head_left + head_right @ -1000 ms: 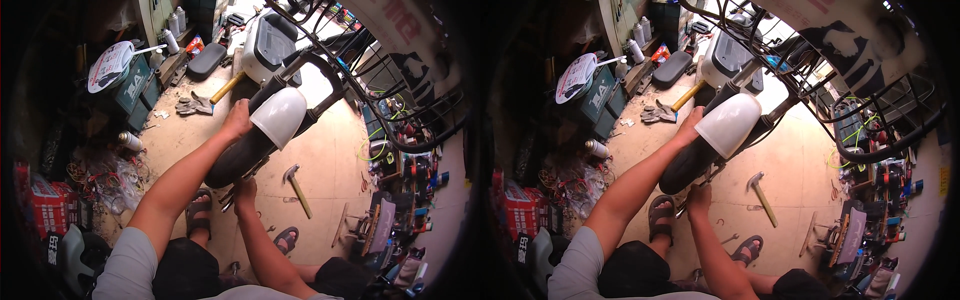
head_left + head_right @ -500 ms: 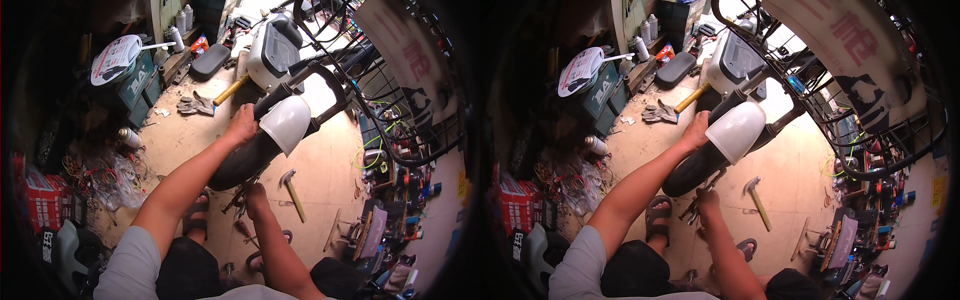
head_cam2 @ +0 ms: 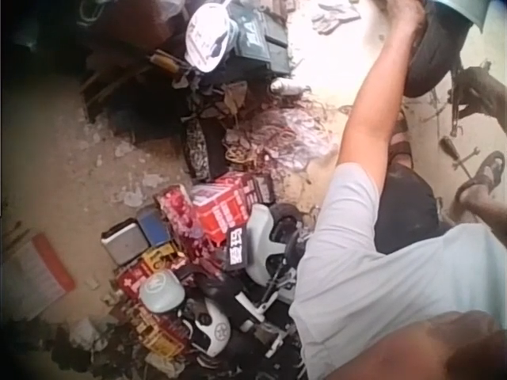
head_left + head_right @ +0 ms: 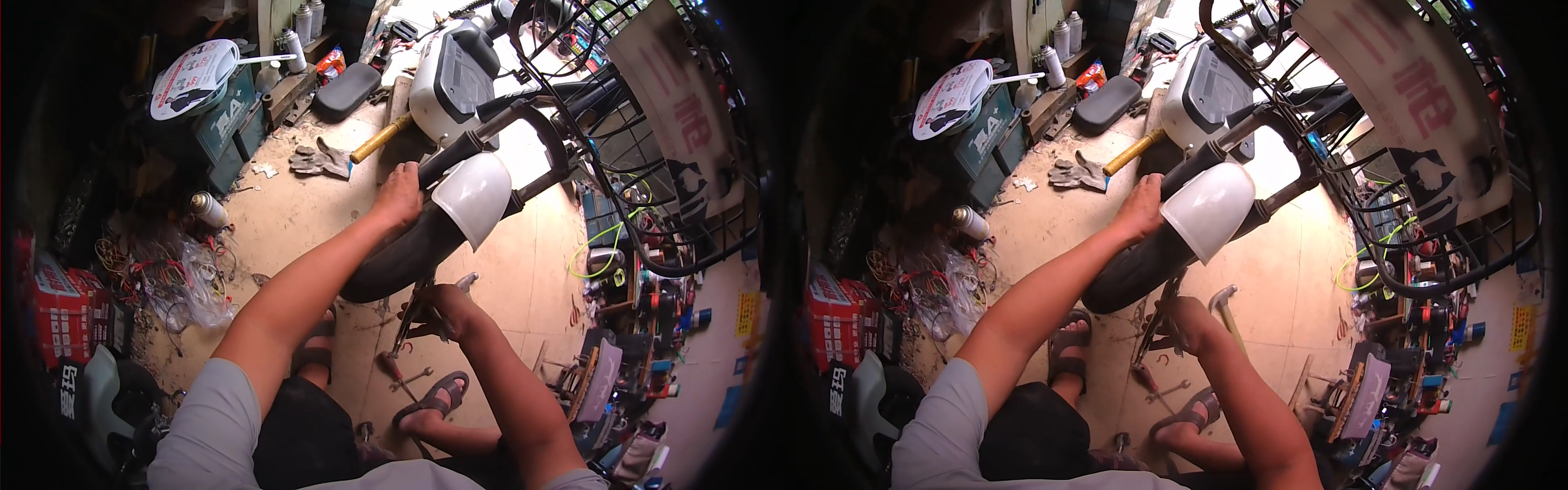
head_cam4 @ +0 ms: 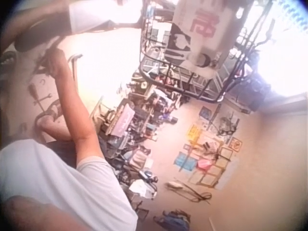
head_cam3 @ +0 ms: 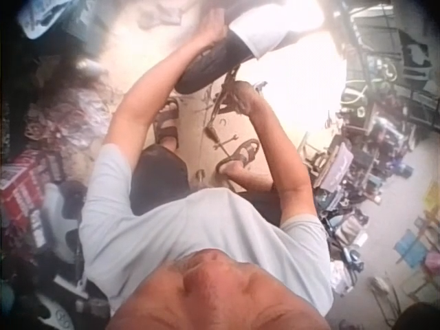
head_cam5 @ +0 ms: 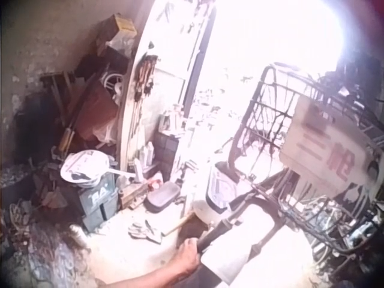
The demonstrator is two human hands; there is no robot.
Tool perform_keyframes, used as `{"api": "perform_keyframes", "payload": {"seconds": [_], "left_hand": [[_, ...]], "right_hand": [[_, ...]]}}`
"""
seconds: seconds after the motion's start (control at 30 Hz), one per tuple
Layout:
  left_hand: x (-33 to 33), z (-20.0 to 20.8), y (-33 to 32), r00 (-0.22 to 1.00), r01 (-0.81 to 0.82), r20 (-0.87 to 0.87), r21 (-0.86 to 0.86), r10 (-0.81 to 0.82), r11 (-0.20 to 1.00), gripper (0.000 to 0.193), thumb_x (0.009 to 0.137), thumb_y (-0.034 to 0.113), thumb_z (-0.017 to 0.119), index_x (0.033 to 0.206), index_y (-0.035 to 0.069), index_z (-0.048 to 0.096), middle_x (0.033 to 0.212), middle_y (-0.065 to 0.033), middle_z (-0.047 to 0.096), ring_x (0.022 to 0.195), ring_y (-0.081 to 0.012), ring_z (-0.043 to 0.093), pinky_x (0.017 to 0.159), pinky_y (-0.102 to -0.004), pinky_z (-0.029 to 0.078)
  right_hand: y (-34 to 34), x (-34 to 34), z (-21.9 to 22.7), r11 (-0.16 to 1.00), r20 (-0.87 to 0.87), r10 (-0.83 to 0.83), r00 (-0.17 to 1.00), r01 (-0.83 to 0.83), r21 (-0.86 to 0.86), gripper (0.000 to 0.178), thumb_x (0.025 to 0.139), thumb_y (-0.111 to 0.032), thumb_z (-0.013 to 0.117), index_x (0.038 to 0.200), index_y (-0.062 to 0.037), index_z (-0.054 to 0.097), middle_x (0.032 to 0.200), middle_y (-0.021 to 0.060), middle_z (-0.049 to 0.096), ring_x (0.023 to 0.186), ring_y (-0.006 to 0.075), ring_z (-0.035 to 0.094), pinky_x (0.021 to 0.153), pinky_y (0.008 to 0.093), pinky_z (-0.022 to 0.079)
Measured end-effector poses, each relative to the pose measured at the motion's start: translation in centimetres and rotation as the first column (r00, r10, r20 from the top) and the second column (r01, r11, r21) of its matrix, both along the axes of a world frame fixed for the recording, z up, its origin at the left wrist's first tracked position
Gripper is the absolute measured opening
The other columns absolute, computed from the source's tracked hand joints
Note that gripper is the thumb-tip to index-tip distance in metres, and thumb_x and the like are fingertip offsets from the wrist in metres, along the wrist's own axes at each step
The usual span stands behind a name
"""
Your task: The person tightens the front wheel of an electric scooter using a wrench, then wheels the scooter out of the workshop and parks it outside.
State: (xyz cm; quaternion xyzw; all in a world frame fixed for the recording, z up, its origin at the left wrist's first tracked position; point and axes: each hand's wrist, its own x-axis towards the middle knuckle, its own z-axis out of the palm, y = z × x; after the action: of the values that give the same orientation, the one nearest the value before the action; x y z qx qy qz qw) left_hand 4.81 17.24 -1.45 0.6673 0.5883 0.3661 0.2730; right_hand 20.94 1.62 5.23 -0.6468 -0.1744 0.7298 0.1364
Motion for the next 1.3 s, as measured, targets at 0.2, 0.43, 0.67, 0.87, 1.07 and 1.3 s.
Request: {"api": "perform_keyframes", "payload": {"seconds": [0.2,0.43,0.67,0.87,1.07,1.3], "left_hand": [[0.0,0.3,-0.2,1.0,0.007,0.017,-0.002,-0.007,1.0,0.041,0.087,0.01,0.066,0.121,0.0,0.046,0.125,-0.0268,0.056,0.122,-0.0453,0.055,0.103,-0.05,0.049],[-0.4,0.2,-0.2,1.0,0.006,-0.007,-0.006,-0.006,1.0,0.04,0.088,0.009,0.066,0.122,0.0,0.046,0.125,-0.0267,0.055,0.123,-0.045,0.055,0.103,-0.0496,0.049],[-0.2,0.1,-0.2,1.0,0.005,-0.012,-0.051,-0.006,0.999,0.057,0.087,0.018,0.072,0.135,0.001,0.046,0.135,-0.0263,0.054,0.126,-0.0445,0.055,0.105,-0.047,0.047],[-0.1,0.1,0.0,1.0,0.007,-0.02,-0.07,-0.008,0.998,0.06,0.087,0.02,0.073,0.137,0.001,0.045,0.137,-0.0263,0.053,0.127,-0.0446,0.054,0.106,-0.047,0.047],[0.3,0.7,-0.5,1.0,0.001,0.007,0.003,-0.001,1.0,0.042,0.088,0.01,0.065,0.124,0.0,0.045,0.124,-0.0257,0.055,0.121,-0.0449,0.055,0.102,-0.0506,0.049],[-0.1,0.0,-0.5,1.0,-0.015,-0.011,0.02,0.015,1.0,0.043,0.088,0.01,0.065,0.125,0.0,0.045,0.124,-0.0254,0.055,0.121,-0.0447,0.055,0.102,-0.0499,0.049]], "right_hand": [[1.0,0.0,1.0,0.999,-0.033,-0.017,0.999,0.016,-0.049,0.022,0.103,-0.016,0.055,0.109,0.005,0.056,0.105,0.0237,0.065,0.099,0.0415,0.07,0.087,0.0607,0.06],[1.3,-1.3,1.0,0.991,-0.03,-0.126,0.992,0.125,-0.044,0.02,0.102,-0.015,0.051,0.106,0.0047,0.054,0.093,0.021,0.064,0.079,0.0385,0.068,0.077,0.0552,0.061],[0.8,0.1,-2.1,0.987,-0.175,-0.16,0.971,0.158,-0.024,0.023,0.1,-0.019,0.049,0.097,0.0033,0.054,0.078,0.0194,0.061,0.066,0.0354,0.064,0.062,0.0461,0.056],[-0.2,-0.7,-1.8,0.986,-0.071,-0.129,0.989,0.136,0.094,0.023,0.1,-0.017,0.051,0.103,0.0055,0.054,0.086,0.0196,0.063,0.064,0.0317,0.062,0.061,0.0439,0.056],[-1.7,-1.3,-0.7,0.958,-0.195,-0.222,0.955,0.252,0.141,0.02,0.097,-0.01,0.057,0.11,0.0057,0.055,0.08,0.0159,0.062,0.067,0.0284,0.062,0.059,0.0391,0.055],[-2.1,-2.8,2.3,0.953,-0.216,-0.3,0.929,0.284,-0.105,0.01,0.096,-0.009,0.055,0.094,0.0008,0.055,0.074,0.0158,0.059,0.061,0.0305,0.059,0.057,0.0408,0.052]]}}
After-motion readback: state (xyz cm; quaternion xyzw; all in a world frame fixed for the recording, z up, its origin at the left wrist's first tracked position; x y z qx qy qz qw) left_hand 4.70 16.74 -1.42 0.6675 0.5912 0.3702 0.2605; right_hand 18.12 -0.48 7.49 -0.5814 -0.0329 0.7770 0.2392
